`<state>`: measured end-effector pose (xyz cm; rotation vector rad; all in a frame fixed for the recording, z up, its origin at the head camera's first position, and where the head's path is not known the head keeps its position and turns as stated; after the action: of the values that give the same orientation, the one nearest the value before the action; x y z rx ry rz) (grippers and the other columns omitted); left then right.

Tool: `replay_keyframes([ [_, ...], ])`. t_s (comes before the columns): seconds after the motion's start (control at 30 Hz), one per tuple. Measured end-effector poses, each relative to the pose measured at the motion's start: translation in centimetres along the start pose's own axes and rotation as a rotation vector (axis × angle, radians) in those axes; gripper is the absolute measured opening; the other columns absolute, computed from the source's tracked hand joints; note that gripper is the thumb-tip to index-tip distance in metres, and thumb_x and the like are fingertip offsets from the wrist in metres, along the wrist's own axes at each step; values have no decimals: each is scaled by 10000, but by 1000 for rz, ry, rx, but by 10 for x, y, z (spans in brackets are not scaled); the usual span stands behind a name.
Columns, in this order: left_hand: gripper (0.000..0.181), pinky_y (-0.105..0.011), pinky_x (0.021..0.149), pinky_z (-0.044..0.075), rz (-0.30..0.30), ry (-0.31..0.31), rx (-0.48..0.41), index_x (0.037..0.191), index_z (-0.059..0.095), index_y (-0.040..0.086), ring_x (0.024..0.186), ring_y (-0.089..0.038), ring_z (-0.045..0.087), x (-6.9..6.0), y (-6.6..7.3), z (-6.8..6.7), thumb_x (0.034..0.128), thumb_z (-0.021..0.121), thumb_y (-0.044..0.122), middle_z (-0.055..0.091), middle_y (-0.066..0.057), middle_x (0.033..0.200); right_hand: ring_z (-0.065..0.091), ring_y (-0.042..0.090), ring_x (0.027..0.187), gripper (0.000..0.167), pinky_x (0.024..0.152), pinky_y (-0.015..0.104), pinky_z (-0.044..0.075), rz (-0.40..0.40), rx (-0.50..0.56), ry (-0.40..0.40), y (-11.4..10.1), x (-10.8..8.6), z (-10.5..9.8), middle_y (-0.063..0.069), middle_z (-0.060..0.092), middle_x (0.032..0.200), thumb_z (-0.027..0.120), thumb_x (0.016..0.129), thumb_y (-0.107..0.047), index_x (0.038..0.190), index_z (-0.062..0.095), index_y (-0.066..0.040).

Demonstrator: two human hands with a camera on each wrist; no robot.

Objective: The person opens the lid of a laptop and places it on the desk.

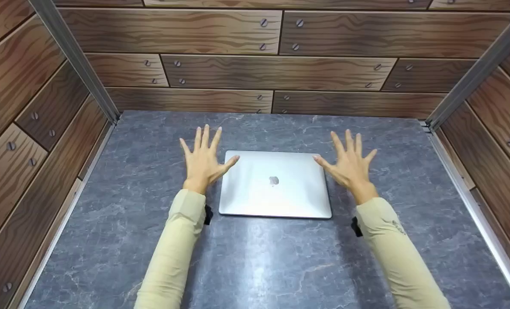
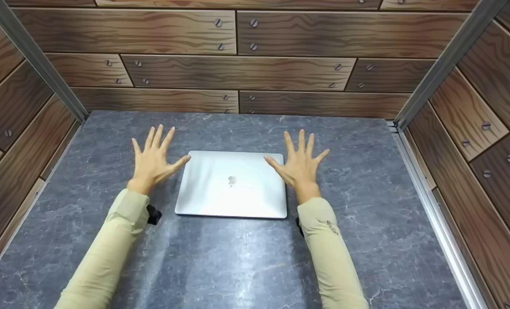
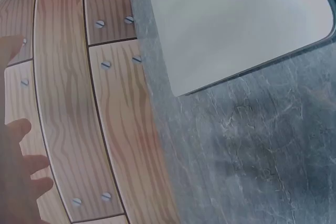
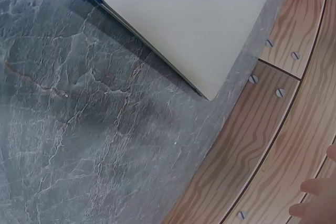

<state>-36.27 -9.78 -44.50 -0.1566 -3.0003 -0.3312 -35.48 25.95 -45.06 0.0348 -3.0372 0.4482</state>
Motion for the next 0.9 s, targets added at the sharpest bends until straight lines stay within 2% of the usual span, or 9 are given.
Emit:
replay_keyframes([
  [0.13, 886, -704, 1199, 21, 33, 23, -25, 1555, 175, 270, 1530, -312, 155, -4, 2, 0, 847, 456, 724, 219, -118, 1623, 41, 466, 1501, 910, 1099, 814, -17, -1, 14, -2, 0, -3, 2, 223, 106, 1621, 373, 865, -763, 1552, 188, -197],
  [0.27, 812, -672, 1218, 52, 59, 17, -60, 1536, 260, 211, 1511, -310, 221, -8, 3, 3, 885, 476, 646, 294, -114, 1596, 157, 461, 1478, 846, 1124, 784, 88, -10, 30, -3, 0, -6, 6, 235, 210, 1591, 363, 902, -716, 1529, 257, -158],
  [0.47, 702, -613, 1229, 174, 98, 18, -85, 1475, 390, 146, 1451, -299, 351, -16, 4, 7, 920, 487, 566, 419, -106, 1528, 307, 435, 1416, 760, 1102, 734, 246, -52, 26, 0, -4, -14, 12, 236, 346, 1525, 388, 947, -623, 1494, 325, -99],
  [0.9, 658, -531, 1203, 314, 180, 15, -141, 1425, 453, 77, 1378, -332, 450, -36, 7, 26, 919, 553, 485, 496, -157, 1458, 465, 415, 1309, 598, 1069, 628, 394, -163, 76, 37, -16, -36, 27, 224, 522, 1394, 521, 954, -444, 1375, 480, -21],
])
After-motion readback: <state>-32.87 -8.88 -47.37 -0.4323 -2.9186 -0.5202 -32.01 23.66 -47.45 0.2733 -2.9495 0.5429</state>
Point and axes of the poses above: each hand's wrist, its own x-axis towards the middle knuckle, its own z-axis out of the palm, y = z × x, the point moved 10 cm from there along x, towards the middle knuckle
